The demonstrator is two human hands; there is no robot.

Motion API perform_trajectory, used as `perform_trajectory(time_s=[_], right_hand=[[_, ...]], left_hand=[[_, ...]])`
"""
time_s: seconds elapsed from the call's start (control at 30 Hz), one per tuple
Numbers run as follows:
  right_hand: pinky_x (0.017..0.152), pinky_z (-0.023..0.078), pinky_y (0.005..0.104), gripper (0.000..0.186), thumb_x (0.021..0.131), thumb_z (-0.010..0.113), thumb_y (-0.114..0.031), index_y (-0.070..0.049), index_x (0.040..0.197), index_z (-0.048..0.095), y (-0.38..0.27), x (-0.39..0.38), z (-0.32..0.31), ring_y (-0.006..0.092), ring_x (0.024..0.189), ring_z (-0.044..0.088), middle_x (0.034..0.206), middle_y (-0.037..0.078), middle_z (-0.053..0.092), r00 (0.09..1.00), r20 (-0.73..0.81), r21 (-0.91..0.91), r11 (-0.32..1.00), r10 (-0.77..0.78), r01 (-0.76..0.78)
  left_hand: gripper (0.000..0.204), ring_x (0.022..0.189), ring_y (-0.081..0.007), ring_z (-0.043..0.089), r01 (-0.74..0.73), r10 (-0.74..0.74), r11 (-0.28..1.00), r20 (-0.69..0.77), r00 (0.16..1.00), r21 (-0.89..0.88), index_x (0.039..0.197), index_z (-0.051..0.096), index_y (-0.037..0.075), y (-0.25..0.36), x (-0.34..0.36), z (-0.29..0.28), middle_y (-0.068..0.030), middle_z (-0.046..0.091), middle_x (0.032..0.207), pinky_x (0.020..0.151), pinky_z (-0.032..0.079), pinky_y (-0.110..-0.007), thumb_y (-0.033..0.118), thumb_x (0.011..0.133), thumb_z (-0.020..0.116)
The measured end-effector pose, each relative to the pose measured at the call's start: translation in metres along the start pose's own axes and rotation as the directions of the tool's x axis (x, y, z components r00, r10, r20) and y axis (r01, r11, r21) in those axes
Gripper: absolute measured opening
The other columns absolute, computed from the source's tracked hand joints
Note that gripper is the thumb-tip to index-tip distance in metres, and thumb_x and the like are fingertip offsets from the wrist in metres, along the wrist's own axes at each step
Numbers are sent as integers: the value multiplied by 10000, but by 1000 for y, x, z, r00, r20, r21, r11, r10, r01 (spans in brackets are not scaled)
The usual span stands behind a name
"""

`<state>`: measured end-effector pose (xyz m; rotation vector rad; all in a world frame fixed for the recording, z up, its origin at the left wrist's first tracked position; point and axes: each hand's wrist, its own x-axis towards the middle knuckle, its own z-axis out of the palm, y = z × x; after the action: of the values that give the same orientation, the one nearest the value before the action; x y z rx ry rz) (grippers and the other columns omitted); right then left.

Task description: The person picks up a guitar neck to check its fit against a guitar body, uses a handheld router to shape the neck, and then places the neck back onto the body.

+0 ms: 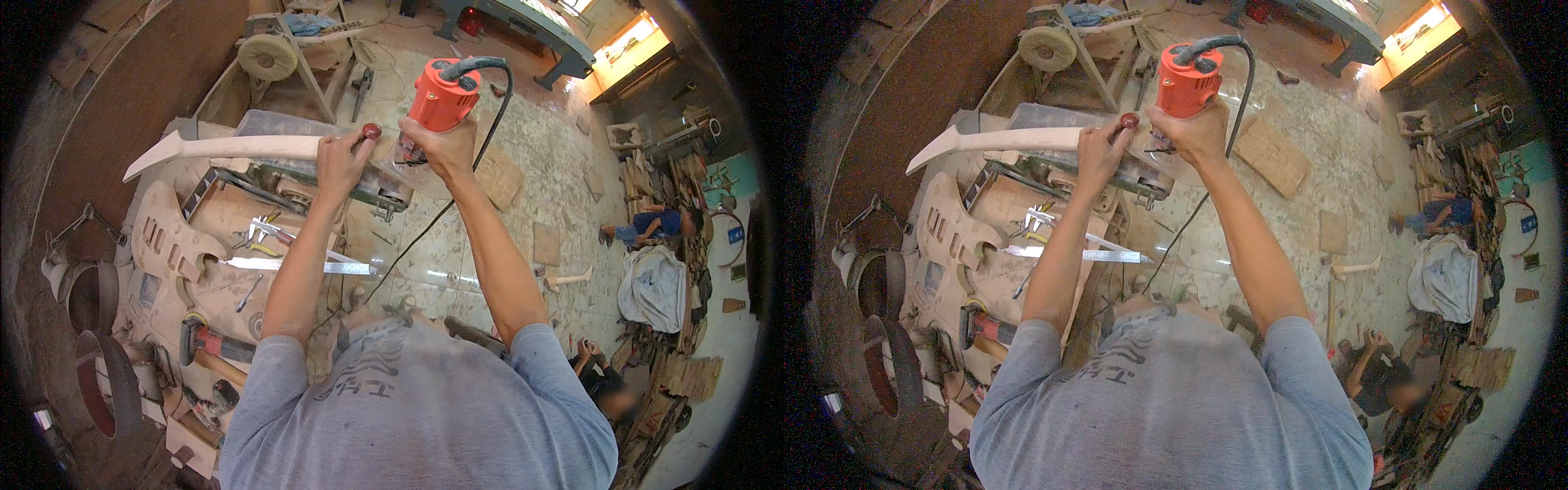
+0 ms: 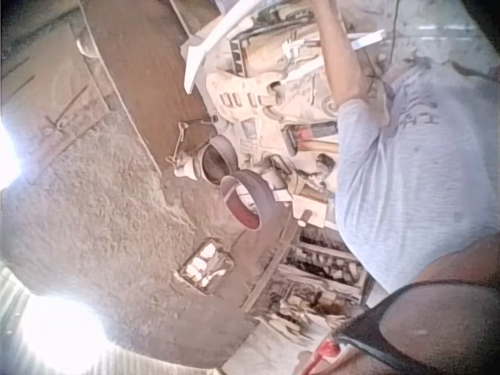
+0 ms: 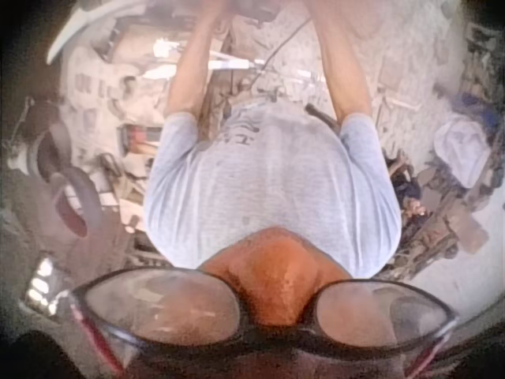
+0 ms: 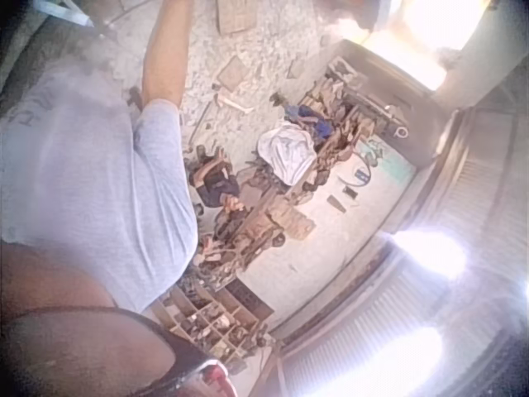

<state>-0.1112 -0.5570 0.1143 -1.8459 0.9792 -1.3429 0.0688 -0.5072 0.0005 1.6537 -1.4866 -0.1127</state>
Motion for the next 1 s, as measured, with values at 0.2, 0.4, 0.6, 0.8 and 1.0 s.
perform_trajectory(time_s=[0.2, 0.4, 0.6, 0.8, 1.0], right_hand=[[702, 573, 351, 364, 679, 874, -276, -49, 911, 710, 10, 7, -2, 164, 746, 718, 809, 48, 745, 999, 38, -17, 1000, -1, 1], [702, 569, 343, 361, 680, 872, -270, -51, 914, 706, 7, 6, -1, 161, 738, 712, 808, 42, 742, 998, 46, 11, 999, 52, -53], [719, 563, 335, 356, 686, 865, -246, -57, 934, 693, 0, -4, 5, 160, 754, 707, 831, 41, 739, 1000, -24, 17, 1000, -9, 10], [737, 563, 343, 343, 697, 849, -234, -66, 947, 685, 3, -7, 13, 174, 769, 709, 844, 49, 736, 998, -59, 31, 999, -17, 19], [708, 562, 308, 436, 723, 860, -165, -21, 1106, 711, 4, -9, 14, 118, 761, 681, 901, 26, 728, 998, -52, -3, 999, -42, 41]], left_hand=[[331, 883, -414, 587, 50, -50, 998, -29, 998, -30, 1134, 775, 162, -3, 0, 6, -217, 716, 859, 890, 455, -463, 416, 949, 670], [347, 808, -374, 621, 23, -23, 1000, -36, 999, 7, 1169, 770, 169, -6, -1, 8, -159, 735, 840, 906, 455, -442, 419, 948, 673], [334, 854, -358, 616, 0, 1, 999, -23, 1000, 33, 1159, 773, 173, -3, -1, 1, -143, 739, 853, 876, 458, -437, 413, 949, 673], [304, 798, -359, 625, -7, 10, 998, 51, 999, -56, 1188, 753, 173, -5, 2, -3, -142, 744, 869, 841, 459, -442, 359, 965, 664], [298, 814, -372, 645, -26, 27, 999, 48, 998, -31, 1187, 749, 157, -4, 5, -4, -144, 756, 937, 873, 471, -445, 340, 970, 656]])
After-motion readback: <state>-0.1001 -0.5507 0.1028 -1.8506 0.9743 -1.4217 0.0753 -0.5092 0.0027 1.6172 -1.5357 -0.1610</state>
